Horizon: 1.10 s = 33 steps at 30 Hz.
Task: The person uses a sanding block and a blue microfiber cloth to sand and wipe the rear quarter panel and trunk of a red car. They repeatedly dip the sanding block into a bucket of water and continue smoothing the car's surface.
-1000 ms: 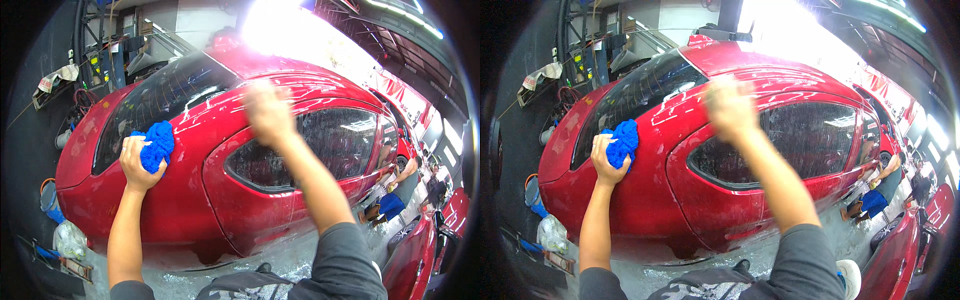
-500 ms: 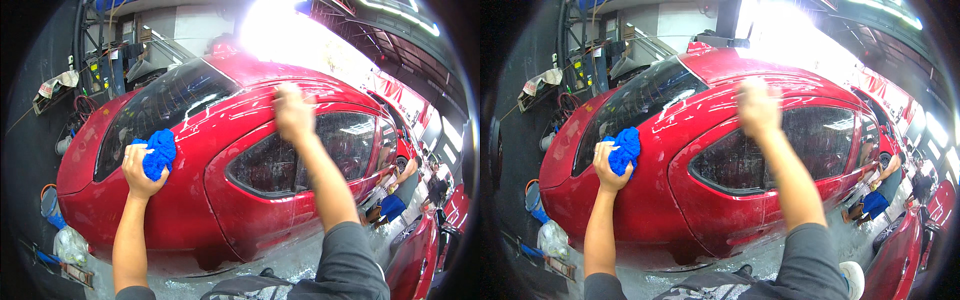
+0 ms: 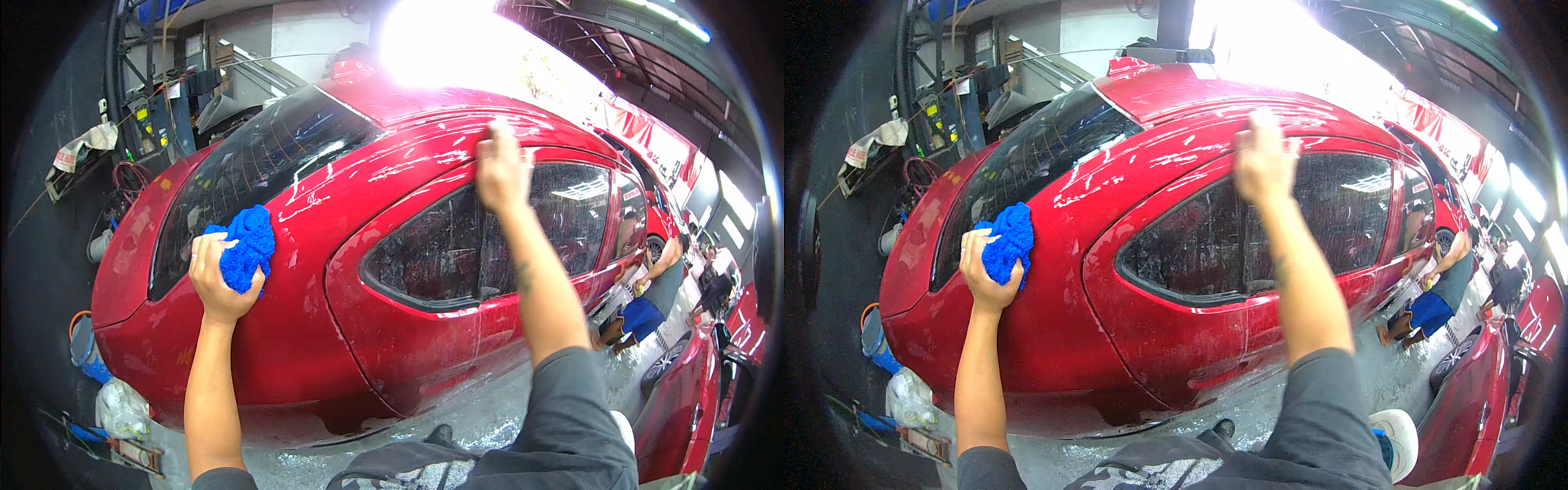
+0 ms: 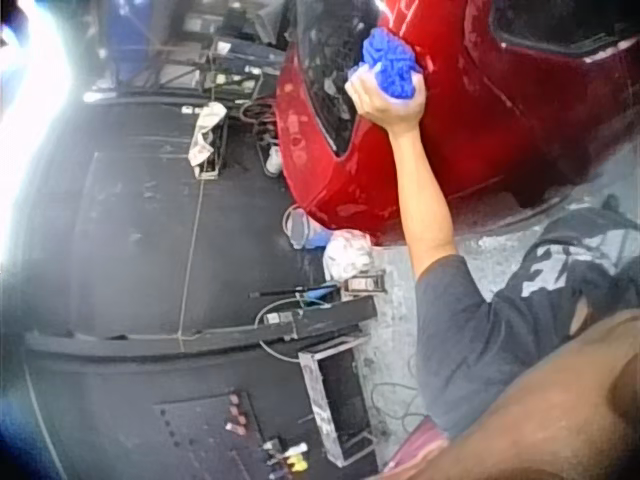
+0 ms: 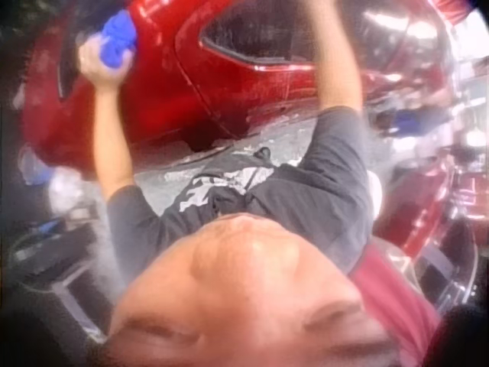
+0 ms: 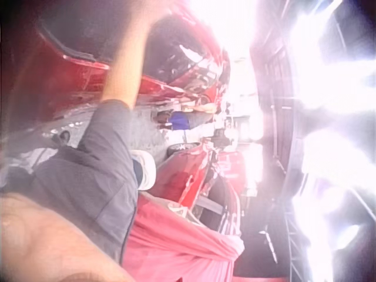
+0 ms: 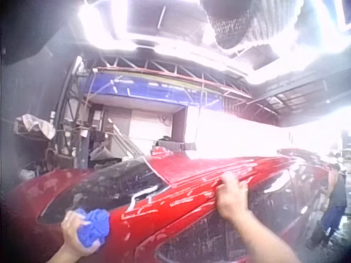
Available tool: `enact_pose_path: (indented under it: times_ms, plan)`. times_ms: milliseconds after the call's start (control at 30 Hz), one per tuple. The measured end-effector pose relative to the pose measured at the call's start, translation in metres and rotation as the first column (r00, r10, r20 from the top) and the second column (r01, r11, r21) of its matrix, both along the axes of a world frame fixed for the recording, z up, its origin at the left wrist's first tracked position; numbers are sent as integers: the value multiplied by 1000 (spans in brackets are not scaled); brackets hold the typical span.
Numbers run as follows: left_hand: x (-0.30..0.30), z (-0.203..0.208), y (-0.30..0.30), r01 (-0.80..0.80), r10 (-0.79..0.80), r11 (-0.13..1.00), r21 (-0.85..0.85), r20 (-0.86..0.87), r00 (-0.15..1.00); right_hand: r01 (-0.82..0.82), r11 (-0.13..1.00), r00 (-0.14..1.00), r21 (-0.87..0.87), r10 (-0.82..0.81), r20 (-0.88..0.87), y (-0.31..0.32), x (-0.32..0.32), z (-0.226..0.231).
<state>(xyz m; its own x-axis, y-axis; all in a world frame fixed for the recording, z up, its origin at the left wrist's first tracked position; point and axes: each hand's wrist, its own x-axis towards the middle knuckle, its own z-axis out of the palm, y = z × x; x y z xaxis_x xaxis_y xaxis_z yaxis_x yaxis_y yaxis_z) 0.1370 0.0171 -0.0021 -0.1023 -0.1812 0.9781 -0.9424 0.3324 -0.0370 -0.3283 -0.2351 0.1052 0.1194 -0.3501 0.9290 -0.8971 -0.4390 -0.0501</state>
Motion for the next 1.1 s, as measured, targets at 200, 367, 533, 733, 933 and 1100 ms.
enact_pose_path:
  times_ms: [200,367,533,733,933,1100]
  plan:
    - [-4,0,2,17,-16,1000,23,-27,1000,-222,974,974,-41,223,38,3,1,13]
    - [0,0,0,8,-8,1000,18,15,1000,-420,906,855,55,415,-312,132,168,-87]
    - [6,-1,7,-10,10,1000,27,24,1000,-341,937,862,74,343,-374,108,123,-74]
    - [1,-7,1,9,-9,999,35,-5,1000,-190,980,981,-49,188,-44,55,73,-50]
    - [4,-2,4,-12,11,999,44,20,1000,-441,892,825,93,444,-349,147,156,-132]
    - [-6,-3,-2,25,-24,999,28,-34,999,-45,999,998,-21,44,-50,42,44,-44]
